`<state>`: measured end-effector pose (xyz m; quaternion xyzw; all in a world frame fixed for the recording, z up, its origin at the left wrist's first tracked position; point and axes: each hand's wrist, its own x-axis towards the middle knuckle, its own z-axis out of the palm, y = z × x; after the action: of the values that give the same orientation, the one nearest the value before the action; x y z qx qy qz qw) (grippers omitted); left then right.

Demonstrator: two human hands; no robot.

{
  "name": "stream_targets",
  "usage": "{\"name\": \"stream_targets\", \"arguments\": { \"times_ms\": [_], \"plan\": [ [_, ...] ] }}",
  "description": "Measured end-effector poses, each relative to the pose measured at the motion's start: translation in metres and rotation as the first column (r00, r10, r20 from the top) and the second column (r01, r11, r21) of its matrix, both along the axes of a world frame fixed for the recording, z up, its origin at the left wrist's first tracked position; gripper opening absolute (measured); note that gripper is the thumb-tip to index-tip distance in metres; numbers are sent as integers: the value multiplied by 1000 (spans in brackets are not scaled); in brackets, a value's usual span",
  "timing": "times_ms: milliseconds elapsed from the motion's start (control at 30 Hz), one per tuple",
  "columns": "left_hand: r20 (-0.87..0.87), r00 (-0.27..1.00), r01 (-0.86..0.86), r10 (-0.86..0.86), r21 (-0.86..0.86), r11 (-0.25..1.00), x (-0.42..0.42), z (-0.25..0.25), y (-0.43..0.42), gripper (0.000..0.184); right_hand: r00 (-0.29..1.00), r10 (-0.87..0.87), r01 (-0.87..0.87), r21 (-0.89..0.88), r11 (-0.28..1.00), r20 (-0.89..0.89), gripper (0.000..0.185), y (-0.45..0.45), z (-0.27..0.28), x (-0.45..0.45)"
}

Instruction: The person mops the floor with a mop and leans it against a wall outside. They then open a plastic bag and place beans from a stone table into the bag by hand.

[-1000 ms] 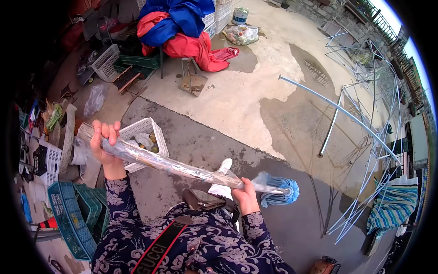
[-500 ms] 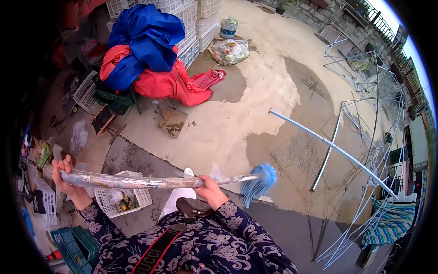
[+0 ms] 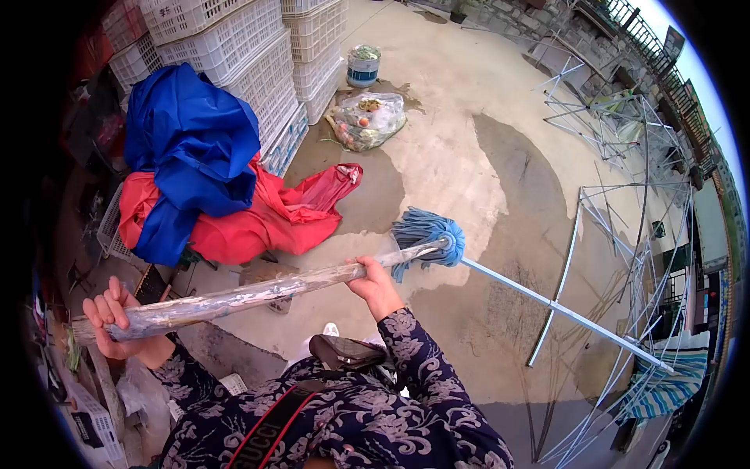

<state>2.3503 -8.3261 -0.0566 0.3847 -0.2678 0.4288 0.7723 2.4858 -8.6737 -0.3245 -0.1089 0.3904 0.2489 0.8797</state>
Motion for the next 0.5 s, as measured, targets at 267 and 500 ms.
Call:
{"name": "stream_targets", "arguments": {
  "times_ms": [267,500],
  "plan": [
    [5,990,140,-141,78,987,242,-14,-94,19,996,-89,89,31,996,-21,25,-100,-14,199],
    [-33,983,181,-178,165,970,455,5,-230,18,983,-157,168,116,979,-97,23,-238,-26,385]
  ]
}}
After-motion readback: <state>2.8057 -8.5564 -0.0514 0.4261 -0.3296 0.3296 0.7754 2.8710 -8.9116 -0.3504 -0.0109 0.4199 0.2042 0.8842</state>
